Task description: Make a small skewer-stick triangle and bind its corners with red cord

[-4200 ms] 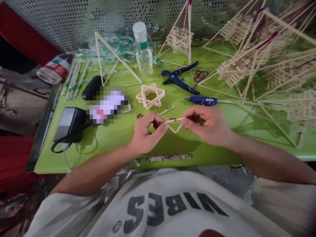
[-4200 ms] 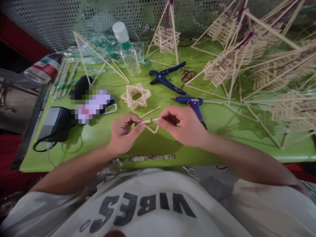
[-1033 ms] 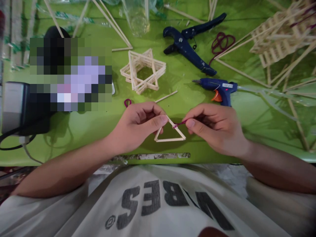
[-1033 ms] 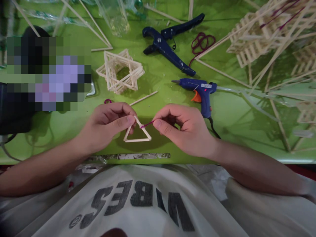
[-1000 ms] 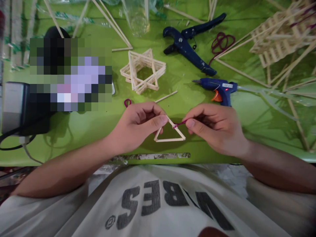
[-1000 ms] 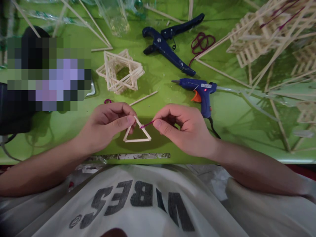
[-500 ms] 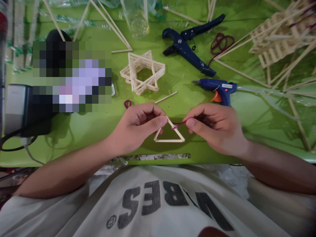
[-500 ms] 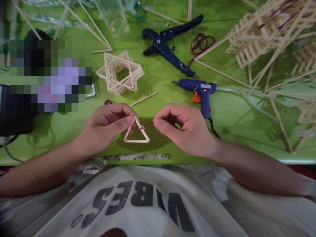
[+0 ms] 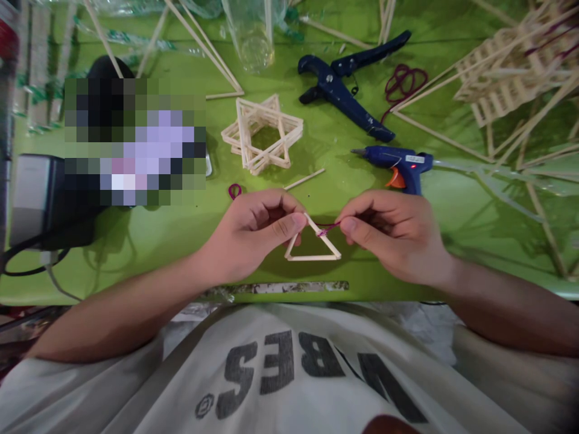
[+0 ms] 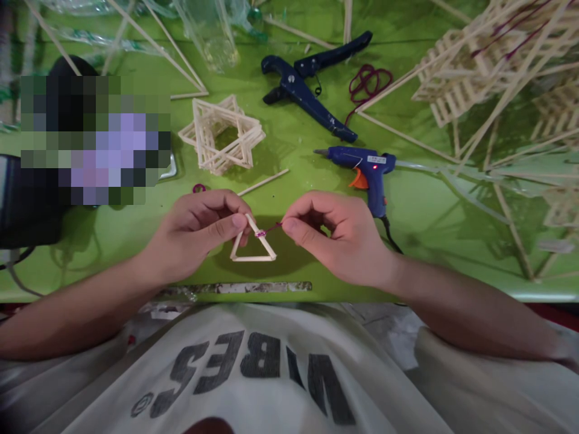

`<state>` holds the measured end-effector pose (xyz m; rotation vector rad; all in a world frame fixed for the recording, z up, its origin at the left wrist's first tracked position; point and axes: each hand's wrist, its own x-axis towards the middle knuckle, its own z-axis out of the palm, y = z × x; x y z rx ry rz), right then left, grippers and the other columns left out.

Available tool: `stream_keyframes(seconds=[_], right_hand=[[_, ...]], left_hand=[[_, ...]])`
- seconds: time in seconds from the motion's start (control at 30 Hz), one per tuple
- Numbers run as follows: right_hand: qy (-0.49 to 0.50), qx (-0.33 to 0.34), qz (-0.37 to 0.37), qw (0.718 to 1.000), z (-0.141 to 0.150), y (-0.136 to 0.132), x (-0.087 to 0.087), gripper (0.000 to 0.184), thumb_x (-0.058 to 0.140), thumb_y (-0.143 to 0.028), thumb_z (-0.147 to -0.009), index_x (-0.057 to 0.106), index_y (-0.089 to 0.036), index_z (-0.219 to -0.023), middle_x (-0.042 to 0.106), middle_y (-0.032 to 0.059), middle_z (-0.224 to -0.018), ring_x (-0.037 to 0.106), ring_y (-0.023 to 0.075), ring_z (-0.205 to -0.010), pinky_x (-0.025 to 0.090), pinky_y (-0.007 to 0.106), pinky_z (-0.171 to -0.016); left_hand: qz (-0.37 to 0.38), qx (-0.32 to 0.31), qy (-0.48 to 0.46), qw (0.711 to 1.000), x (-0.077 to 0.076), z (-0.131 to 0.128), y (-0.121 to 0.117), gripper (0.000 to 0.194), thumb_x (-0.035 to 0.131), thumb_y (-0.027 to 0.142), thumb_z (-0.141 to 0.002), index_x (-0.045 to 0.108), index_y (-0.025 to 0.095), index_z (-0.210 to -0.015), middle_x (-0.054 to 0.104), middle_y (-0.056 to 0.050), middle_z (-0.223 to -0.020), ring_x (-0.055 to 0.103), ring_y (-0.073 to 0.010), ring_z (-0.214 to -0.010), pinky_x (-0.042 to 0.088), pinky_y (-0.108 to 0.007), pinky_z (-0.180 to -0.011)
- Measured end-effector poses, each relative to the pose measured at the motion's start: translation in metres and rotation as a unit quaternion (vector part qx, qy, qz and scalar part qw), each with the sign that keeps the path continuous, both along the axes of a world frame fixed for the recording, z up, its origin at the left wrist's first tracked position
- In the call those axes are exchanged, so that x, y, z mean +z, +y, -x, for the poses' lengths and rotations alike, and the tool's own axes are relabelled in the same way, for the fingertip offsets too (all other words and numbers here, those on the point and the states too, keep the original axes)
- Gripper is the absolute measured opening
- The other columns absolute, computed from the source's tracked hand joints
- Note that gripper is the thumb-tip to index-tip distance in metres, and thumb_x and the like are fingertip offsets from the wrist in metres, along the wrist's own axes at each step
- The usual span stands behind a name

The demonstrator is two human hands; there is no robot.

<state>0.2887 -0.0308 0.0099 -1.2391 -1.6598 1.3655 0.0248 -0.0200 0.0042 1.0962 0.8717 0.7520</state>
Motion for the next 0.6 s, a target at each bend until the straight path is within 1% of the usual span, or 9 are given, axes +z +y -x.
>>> stream_keyframes(seconds=[0.13,0.23,0.3,0.37,0.43,0.53,0.6], right_hand=[[0.011,0.01,0.011,1.0,0.0,-0.002,-0.004,0.021,0.083,-0.036,-0.109,0.082,-0.023,-0.092,0.073,-0.0005,-0.073,0.057,0.012,-0.059,0.04,0.028,-0.05],[0.02,0.025,0.023,0.999,0.001,-0.004,-0.008,0.017,0.088,-0.034,-0.105,0.083,-0.022,-0.094,0.071,-0.002,-0.073,0.053,0.0112,-0.059,0.039,0.028,-0.052],[0.018,0.035,0.023,0.999,0.001,-0.005,-0.011,0.019,0.093,-0.036,-0.102,0.084,-0.022,-0.093,0.07,-0.0026,-0.072,0.05,0.011,-0.059,0.038,0.028,-0.052],[0.015,0.046,0.015,0.999,0.001,-0.005,-0.012,0.022,0.095,-0.041,-0.101,0.084,-0.023,-0.093,0.072,-0.0023,-0.074,0.052,0.0116,-0.061,0.039,0.028,-0.053],[0.016,0.057,0.008,0.998,0.001,-0.004,-0.013,0.022,0.095,-0.042,-0.101,0.084,-0.025,-0.094,0.074,-0.0025,-0.077,0.057,0.0121,-0.063,0.041,0.028,-0.055],[0.02,0.071,-0.013,0.997,0.001,-0.004,-0.013,0.012,0.09,-0.036,-0.105,0.085,-0.026,-0.101,0.077,-0.002,-0.082,0.061,0.0127,-0.066,0.045,0.029,-0.057],[0.02,0.049,-0.037,0.998,0.001,-0.005,-0.014,0.006,0.085,-0.031,-0.108,0.085,-0.026,-0.11,0.08,0.0017,-0.094,0.065,0.0143,-0.07,0.049,0.032,-0.059]], left_hand=[[-0.011,-0.003,-0.015,1.0,-0.001,0.001,0.0,0.032,0.093,0.045,-0.103,0.079,0.017,-0.095,0.077,-0.004,-0.077,0.071,-0.0129,-0.066,0.061,-0.022,-0.059],[-0.009,-0.005,-0.006,1.0,0.0,0.002,0.001,0.037,0.094,0.051,-0.101,0.078,0.018,-0.097,0.079,-0.004,-0.079,0.072,-0.0134,-0.065,0.061,-0.023,-0.059],[-0.009,-0.005,-0.001,1.0,0.0,0.001,0.001,0.041,0.093,0.055,-0.101,0.077,0.018,-0.097,0.08,-0.004,-0.079,0.073,-0.0134,-0.064,0.062,-0.023,-0.058],[-0.01,-0.006,-0.01,1.0,0.001,0.0,0.001,0.043,0.094,0.056,-0.101,0.075,0.017,-0.097,0.081,-0.004,-0.079,0.073,-0.013,-0.062,0.063,-0.023,-0.058],[-0.007,-0.01,-0.027,1.0,0.001,-0.001,0.002,0.043,0.096,0.054,-0.099,0.074,0.017,-0.097,0.081,-0.004,-0.079,0.075,-0.0132,-0.061,0.066,-0.023,-0.059],[0.015,-0.015,-0.041,0.999,0.002,-0.001,0.001,0.043,0.097,0.052,-0.098,0.074,0.016,-0.098,0.082,-0.004,-0.08,0.079,-0.0148,-0.063,0.069,-0.023,-0.061],[0.04,-0.015,-0.039,0.998,0.003,0.0,0.001,0.043,0.096,0.054,-0.099,0.075,0.016,-0.1,0.084,-0.005,-0.082,0.081,-0.0158,-0.065,0.071,-0.024,-0.064]])
